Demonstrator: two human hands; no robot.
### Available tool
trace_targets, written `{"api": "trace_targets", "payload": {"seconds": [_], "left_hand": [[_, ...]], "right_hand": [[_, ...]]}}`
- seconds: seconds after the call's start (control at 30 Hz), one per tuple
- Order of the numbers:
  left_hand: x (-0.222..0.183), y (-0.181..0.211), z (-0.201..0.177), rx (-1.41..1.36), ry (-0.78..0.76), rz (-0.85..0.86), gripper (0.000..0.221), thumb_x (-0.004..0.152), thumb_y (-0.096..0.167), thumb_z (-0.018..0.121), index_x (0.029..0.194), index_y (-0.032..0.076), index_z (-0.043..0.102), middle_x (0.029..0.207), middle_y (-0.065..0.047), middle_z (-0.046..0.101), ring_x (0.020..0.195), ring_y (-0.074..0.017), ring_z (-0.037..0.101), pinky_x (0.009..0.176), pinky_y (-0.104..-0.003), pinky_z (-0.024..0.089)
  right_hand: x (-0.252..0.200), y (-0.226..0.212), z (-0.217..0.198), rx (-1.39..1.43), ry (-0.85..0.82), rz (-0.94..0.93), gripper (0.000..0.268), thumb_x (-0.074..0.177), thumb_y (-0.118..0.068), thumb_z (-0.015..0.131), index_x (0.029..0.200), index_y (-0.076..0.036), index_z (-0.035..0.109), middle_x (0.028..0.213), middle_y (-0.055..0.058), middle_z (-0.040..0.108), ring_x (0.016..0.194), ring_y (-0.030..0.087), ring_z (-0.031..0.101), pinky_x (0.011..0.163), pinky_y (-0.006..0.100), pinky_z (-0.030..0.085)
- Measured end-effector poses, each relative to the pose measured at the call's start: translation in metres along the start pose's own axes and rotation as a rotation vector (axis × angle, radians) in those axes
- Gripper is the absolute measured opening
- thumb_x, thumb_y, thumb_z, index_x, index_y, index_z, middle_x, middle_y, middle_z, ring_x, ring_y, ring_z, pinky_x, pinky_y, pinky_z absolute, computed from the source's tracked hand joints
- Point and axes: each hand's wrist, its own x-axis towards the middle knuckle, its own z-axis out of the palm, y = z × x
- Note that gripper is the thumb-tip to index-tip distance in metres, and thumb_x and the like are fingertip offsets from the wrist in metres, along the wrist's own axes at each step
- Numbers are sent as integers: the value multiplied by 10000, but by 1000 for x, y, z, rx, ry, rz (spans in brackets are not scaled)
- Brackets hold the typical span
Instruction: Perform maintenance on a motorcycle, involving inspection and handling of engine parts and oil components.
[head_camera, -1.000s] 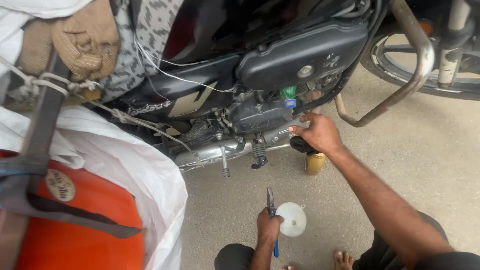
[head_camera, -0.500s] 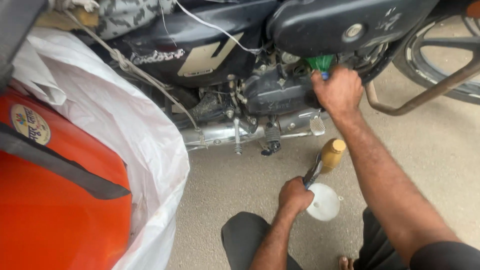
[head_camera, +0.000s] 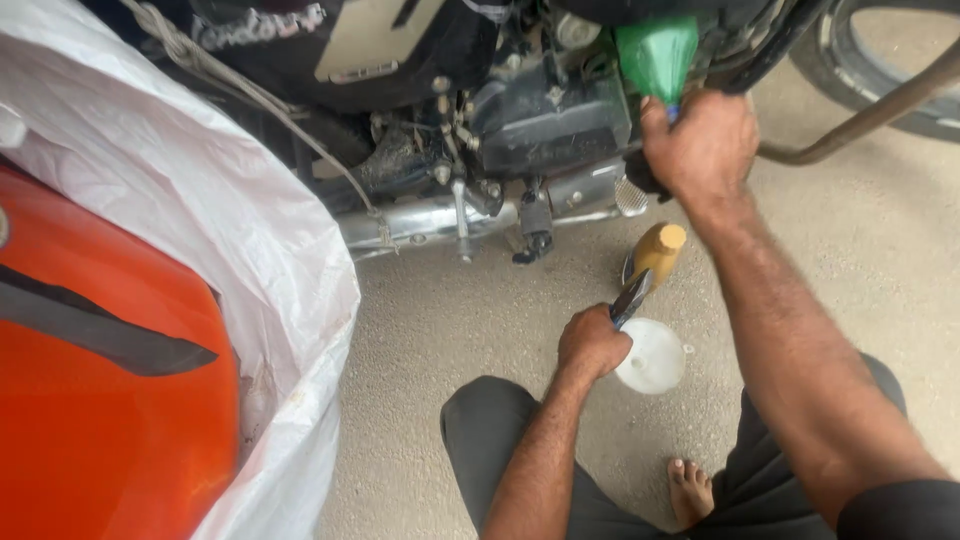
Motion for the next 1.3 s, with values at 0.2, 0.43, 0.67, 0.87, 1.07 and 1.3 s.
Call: {"api": "trace_targets", "payload": {"seconds": [0.2, 0.43, 0.67, 0.87, 1.07, 1.3], "left_hand": [[27, -17, 3, -19, -38, -124, 366, 801, 96, 576, 1148, 38, 677, 1090, -145, 731, 1052, -286, 704, 918, -444, 545], [31, -26, 7, -44, -58, -97, 363, 779, 91, 603, 1123, 36, 704, 1095, -153, 730, 1049, -296, 695, 924, -433, 536], [41, -33, 4, 4, -94, -139, 372, 801, 99, 591, 1158, 27, 668, 1086, -145, 723, 1040, -274, 698, 917, -449, 549], [29, -29, 2, -32, -125, -108, 404, 813, 114, 588, 1204, 37, 653, 1107, -144, 710, 1072, -279, 683, 933, -451, 536], [36, -30, -1, -21, -124, -57, 424, 826, 109, 589, 1237, 24, 648, 1117, -147, 710, 1091, -270, 677, 945, -453, 534], [38, -28, -5, -12, -157, -64, 438, 838, 108, 603, 1265, 19, 636, 1149, -147, 712, 1105, -260, 681, 953, -446, 537]], "right_hand": [[-8, -19, 10, -55, 78, -27, 395, 946, -376, 751, 852, 8, 758, 623, 122, 688, 543, 219, 660, 550, 419, 559], [-7, 2, 1, 16, -48, 48, 384, 1012, -372, 699, 970, 8, 736, 666, 126, 681, 548, 234, 668, 537, 414, 570], [-1, 18, 15, 150, 188, -3, 318, 1024, -265, 746, 1020, 52, 730, 721, 133, 695, 560, 183, 649, 474, 389, 543], [-8, 27, 22, 114, 338, -158, 216, 1044, -118, 772, 1101, 86, 733, 775, 134, 721, 623, 169, 697, 507, 330, 562], [-1, 39, 34, -21, 441, -343, 273, 1064, -66, 705, 1258, 124, 675, 852, 132, 747, 732, 166, 741, 613, 301, 623], [-4, 4, 15, -52, 297, -166, 731, 994, -285, 857, 1462, 156, 509, 906, 210, 740, 678, 237, 738, 561, 361, 633]]}}
